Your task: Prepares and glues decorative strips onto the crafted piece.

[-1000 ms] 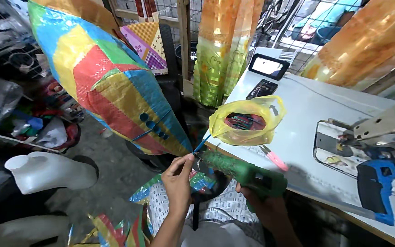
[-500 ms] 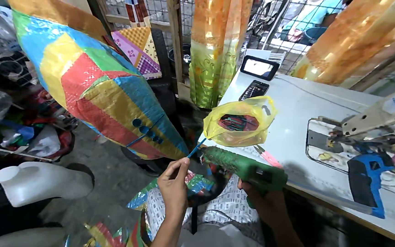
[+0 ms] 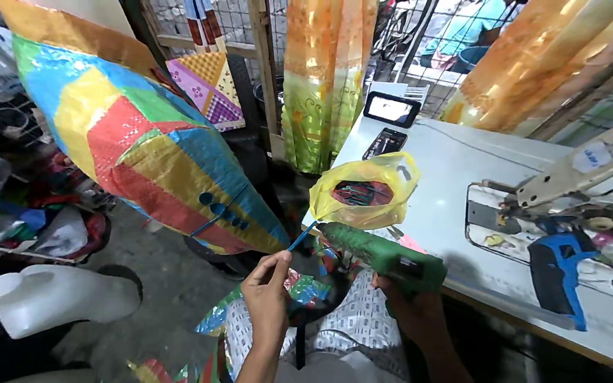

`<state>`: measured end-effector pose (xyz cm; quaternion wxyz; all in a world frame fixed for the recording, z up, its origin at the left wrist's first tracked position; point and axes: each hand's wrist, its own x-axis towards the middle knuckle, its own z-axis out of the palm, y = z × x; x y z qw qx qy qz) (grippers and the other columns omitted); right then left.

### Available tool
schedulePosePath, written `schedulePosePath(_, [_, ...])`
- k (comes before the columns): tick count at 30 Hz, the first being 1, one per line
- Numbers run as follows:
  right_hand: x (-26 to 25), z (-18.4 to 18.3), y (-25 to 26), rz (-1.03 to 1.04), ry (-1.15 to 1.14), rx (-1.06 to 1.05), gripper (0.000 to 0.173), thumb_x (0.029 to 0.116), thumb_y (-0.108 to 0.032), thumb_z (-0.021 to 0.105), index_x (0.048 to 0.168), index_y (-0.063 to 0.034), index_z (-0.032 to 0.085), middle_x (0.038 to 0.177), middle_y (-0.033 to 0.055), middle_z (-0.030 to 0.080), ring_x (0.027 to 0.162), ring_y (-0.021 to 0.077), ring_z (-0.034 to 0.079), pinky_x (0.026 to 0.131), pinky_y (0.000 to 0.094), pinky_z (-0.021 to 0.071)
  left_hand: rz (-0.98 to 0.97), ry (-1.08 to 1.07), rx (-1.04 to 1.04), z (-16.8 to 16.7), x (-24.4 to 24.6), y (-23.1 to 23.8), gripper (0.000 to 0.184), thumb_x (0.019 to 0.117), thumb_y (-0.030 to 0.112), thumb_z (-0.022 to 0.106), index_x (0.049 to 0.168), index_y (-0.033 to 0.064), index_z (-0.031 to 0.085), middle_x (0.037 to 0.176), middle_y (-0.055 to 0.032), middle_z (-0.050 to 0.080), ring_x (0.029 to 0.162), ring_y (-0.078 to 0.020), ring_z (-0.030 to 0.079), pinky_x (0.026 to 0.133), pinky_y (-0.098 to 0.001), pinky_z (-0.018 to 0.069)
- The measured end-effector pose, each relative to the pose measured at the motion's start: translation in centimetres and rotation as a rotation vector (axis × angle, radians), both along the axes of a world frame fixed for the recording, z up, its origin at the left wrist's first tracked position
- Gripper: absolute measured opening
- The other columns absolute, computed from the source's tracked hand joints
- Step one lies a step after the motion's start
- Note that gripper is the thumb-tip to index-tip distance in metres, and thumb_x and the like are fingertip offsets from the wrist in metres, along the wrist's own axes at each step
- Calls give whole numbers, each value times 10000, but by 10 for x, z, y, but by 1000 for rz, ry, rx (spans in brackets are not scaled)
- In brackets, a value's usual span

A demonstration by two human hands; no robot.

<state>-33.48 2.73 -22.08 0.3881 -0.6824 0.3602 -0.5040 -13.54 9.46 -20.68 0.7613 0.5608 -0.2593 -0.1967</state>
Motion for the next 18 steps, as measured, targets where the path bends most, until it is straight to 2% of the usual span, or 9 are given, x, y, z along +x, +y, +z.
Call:
schedulePosePath(3, [-5,3,0,-69,72,-28,400,942,-377,696,1059,4,673,900,-72,720,832,-110,645,777,133,563,-12,10,-2,0,-1,0,135,927,2,657,875,54,771,815,46,718,704,-15,639,683,-170,545])
schedulePosePath(5, [-13,6,-3,-176,167,-48,434,931,-344,709,1071,66,674,919,13,732,843,-66,661,793,162,564,-13,12,6,0,0,1,138,926,8,657,872,63,772,808,53,716,697,-14,639,674,-167,546])
schedulePosePath(7, [-29,10,-12,-341,265,-43,466,917,-297,718,1100,127,657,929,131,733,833,68,698,792,273,583,-8,17,21,0,1,3,144,928,12,654,868,73,770,786,61,710,676,-14,631,655,-166,538])
schedulePosePath(9, [-51,14,-26,-517,321,-25,491,938,-302,711,1132,143,640,955,207,720,861,188,712,817,379,584,-12,19,48,0,4,6,164,941,17,630,863,87,757,774,72,704,681,-14,636,662,-171,544])
schedulePosePath(11, [-75,16,-44,-652,360,-20,531,963,-311,687,1186,165,616,1027,300,694,945,341,701,885,497,553,-35,37,70,1,4,6,188,949,14,607,849,92,746,762,73,697,684,-11,633,666,-169,539])
schedulePosePath(14, [-100,4,-81,-712,409,-13,562,971,-344,668,1198,168,620,1075,353,675,1016,471,677,932,608,510,-119,95,102,4,-2,1,224,959,-2,579,822,92,730,733,73,687,662,-7,621,660,-160,527])
schedulePosePath(18, [-108,-9,-128,-657,472,222,611,964,-441,683,1238,101,614,1106,322,665,1084,469,638,970,642,463,-253,237,91,8,-10,-5,249,991,16,543,835,78,726,711,46,655,630,-34,596,637,-178,518])
